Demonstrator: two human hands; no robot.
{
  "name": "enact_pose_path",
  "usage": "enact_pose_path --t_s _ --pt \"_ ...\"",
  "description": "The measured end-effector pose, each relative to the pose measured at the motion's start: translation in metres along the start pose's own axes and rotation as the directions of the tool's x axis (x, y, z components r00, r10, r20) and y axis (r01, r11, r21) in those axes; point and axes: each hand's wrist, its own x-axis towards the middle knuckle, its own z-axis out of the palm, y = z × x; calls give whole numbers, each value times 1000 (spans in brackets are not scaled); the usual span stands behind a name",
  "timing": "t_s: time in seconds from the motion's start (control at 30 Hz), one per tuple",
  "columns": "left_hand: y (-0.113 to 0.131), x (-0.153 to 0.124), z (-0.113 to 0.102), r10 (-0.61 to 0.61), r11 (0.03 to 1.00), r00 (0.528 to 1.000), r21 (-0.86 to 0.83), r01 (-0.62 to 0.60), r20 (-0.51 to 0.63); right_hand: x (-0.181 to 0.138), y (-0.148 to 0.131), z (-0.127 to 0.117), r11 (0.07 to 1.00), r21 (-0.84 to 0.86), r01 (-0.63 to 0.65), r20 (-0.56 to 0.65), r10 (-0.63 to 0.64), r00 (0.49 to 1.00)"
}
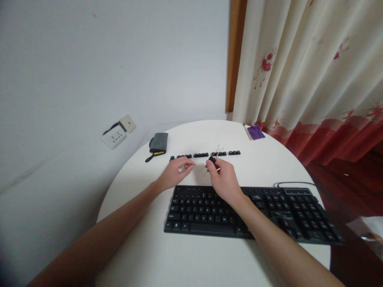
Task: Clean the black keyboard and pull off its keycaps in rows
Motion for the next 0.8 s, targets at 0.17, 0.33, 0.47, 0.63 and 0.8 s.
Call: enact_pose_path --t_s 0.17,0.33,0.47,0.63,0.8 --pt "26 -11 6 165 980 922 -167 -111 351 2 -7 -12 995 -24 99 209 -91 974" --pt "23 -11 7 171 971 913 -221 -92 371 -1 -12 -18 979 -70 190 359 -153 921" --pt "17 -10 7 177 966 906 -243 -85 385 0 -10 -22 981 -52 187 404 -151 902" --pt "15 -12 8 197 956 914 -277 -98 354 1 -11 -25 987 -8 163 460 -141 877" --pt "15 -10 9 185 964 914 -248 -97 362 -2 -13 -24 991 0 131 508 -113 854"
